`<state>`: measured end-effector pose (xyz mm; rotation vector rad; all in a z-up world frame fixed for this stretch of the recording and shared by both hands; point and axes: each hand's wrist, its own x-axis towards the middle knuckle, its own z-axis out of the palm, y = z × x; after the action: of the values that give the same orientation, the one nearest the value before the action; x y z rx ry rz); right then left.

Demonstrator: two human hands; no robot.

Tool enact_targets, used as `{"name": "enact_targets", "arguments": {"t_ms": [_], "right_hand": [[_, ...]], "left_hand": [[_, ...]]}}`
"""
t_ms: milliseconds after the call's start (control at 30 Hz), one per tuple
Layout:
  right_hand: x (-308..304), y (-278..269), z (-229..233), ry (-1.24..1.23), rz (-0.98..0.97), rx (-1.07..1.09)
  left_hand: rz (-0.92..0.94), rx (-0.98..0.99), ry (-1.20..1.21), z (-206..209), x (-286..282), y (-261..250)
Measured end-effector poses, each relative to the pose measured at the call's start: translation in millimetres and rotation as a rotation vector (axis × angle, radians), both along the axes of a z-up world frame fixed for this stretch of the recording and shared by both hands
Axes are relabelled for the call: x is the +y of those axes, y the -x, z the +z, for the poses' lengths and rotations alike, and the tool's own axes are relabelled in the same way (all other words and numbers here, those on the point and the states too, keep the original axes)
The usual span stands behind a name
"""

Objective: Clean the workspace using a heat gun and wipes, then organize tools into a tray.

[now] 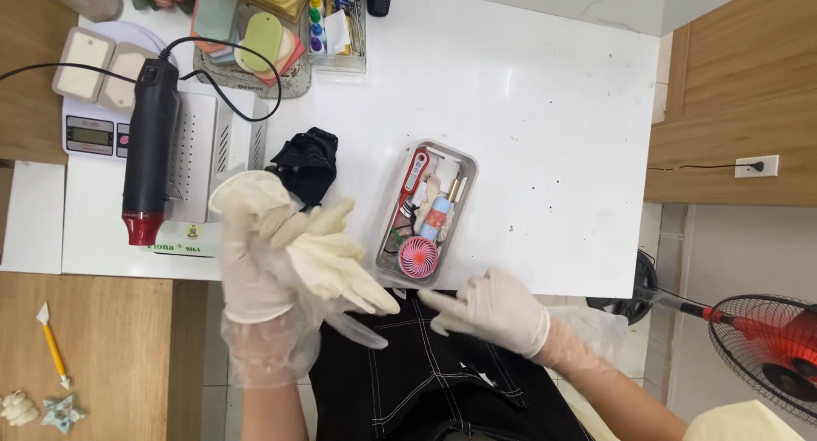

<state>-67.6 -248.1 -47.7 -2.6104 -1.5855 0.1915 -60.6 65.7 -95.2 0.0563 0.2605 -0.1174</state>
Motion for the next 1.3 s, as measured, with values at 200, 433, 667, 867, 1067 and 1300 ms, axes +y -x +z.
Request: {"name": "enact_targets", "arguments": {"t_ms": [200, 433, 667, 867, 1067, 1300], "right_hand": [[-20.7, -61.9, -60.1, 0.073, -0.472, 0.116], [28.6, -92.1, -115.5, 0.21, -0.01, -0.023], [20.1, -94.9, -122.7, 0.242, 0.152, -0.12], [-11.8, -123.5, -55.6, 0.029, -0.23, 0.138], [-22.7, -197.7, -51.6, -0.081, -0.623, 0.115], [78.9, -256.2, -105.3, 0.049, -0.054, -0.022]], "left_hand": [[0.047, 0.039, -0.066, 18.8, 20.6, 44.5], [0.128, 0.219, -0.163, 26.7, 12.9, 52.9], [0.163, 0.463, -0.329, 25.0, 21.2, 54.7], [0.202, 0.112, -0.183, 3.7, 28.4, 65.4], [0.188, 0.22, -0.288, 17.3, 21.3, 53.1], [0.071, 0.366, 0.102, -16.3, 13.2, 51.3]]}}
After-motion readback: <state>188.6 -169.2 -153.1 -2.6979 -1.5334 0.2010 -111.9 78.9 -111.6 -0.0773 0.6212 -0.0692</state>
